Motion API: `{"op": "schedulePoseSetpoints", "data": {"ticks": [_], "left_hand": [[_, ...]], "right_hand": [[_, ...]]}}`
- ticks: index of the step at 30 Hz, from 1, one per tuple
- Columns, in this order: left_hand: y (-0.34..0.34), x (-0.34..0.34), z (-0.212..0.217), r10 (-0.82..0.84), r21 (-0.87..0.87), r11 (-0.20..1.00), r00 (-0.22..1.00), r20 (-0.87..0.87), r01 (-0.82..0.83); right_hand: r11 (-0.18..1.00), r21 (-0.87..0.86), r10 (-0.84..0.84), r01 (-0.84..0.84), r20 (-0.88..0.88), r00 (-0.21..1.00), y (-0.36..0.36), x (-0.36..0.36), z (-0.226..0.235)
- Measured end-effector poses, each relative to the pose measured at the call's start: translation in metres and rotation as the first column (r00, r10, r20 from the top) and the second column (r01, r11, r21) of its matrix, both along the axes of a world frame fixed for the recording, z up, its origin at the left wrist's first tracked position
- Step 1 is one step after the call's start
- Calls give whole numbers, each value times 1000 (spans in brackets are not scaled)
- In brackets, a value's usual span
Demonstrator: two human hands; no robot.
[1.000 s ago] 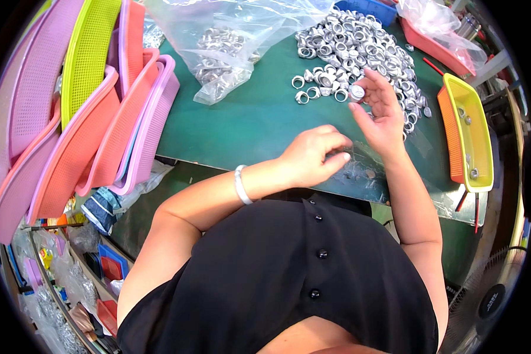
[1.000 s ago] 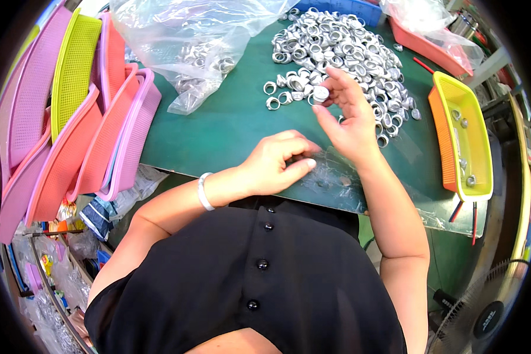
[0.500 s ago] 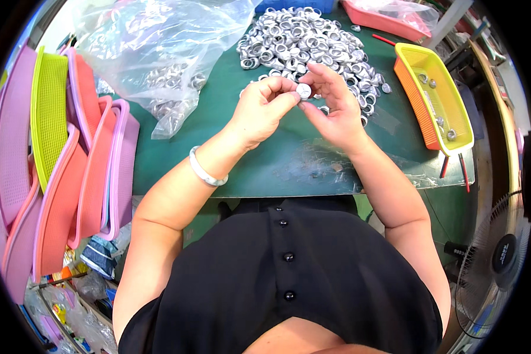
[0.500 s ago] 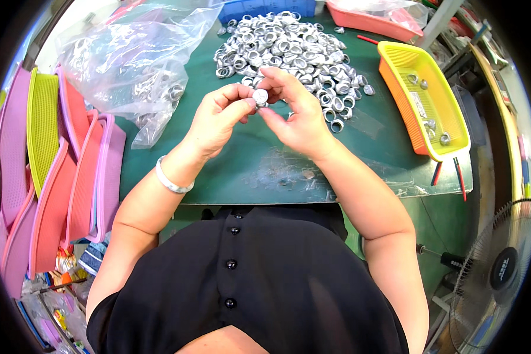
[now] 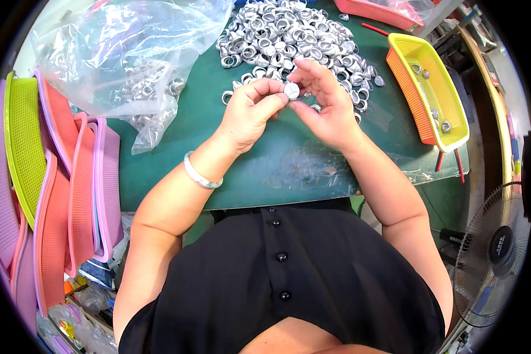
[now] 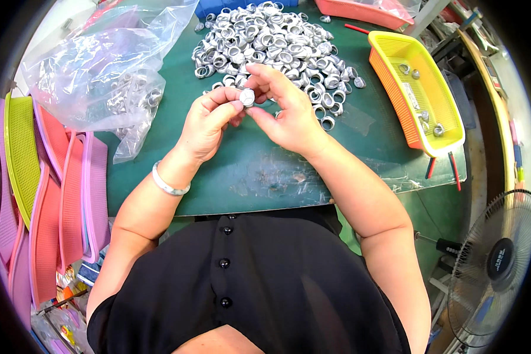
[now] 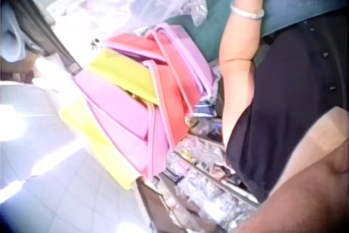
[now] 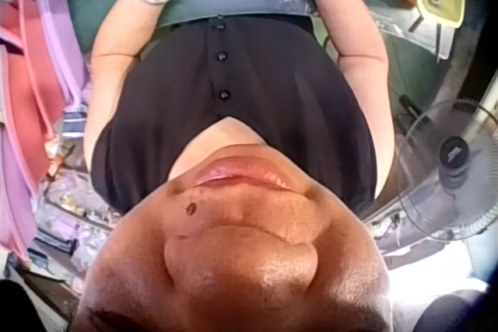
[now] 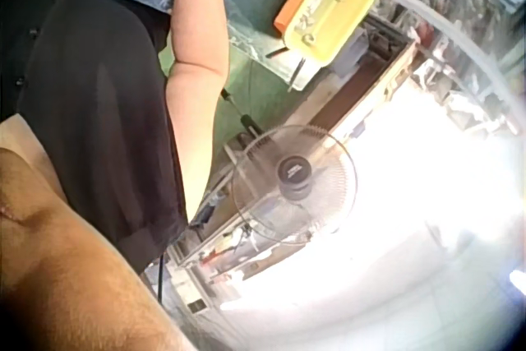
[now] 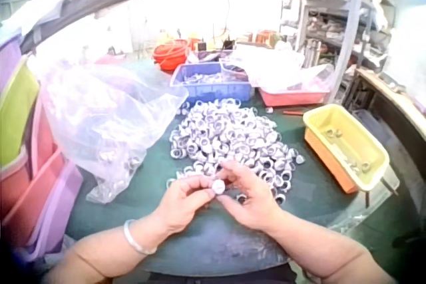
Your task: The person sits at a green workbench and repeatedly picks up small, silver, circular metal components. They hold the parts between their fingers, turning them over to view different sides, and then place them back onto the pile on the table. The workspace contains plastic bags and colorful baskets filled with similar metal items.
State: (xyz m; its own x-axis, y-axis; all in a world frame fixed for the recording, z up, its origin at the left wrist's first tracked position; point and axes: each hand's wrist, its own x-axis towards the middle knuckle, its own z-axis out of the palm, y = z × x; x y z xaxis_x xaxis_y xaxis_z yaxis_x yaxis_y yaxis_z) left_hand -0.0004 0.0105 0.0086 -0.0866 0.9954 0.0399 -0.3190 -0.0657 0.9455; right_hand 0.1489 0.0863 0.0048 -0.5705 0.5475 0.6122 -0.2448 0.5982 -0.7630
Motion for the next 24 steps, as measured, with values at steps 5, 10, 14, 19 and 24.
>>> {"op": "schedulePoseSetpoints", "data": {"ticks": [5,10,14,19,24], "left_hand": [[-2,-1,-3,-7,5,1000,1000,12,7],[-3,-5,-4,-16,9,1000,998,-58,16],[-3,-6,-4,-21,6,1000,999,-50,22],[-2,-6,-4,-14,10,1000,999,-47,15],[-3,-5,-4,3,-4,1000,1000,-22,-3]], "right_hand": [[995,-79,56,-56,-1,998,1,-1,-3],[991,-111,79,-78,12,997,1,-2,-1],[989,-121,84,-81,19,996,1,-2,-2],[982,-166,90,-86,18,996,0,-2,-2],[970,-213,119,-114,11,993,0,-2,-3]]}}
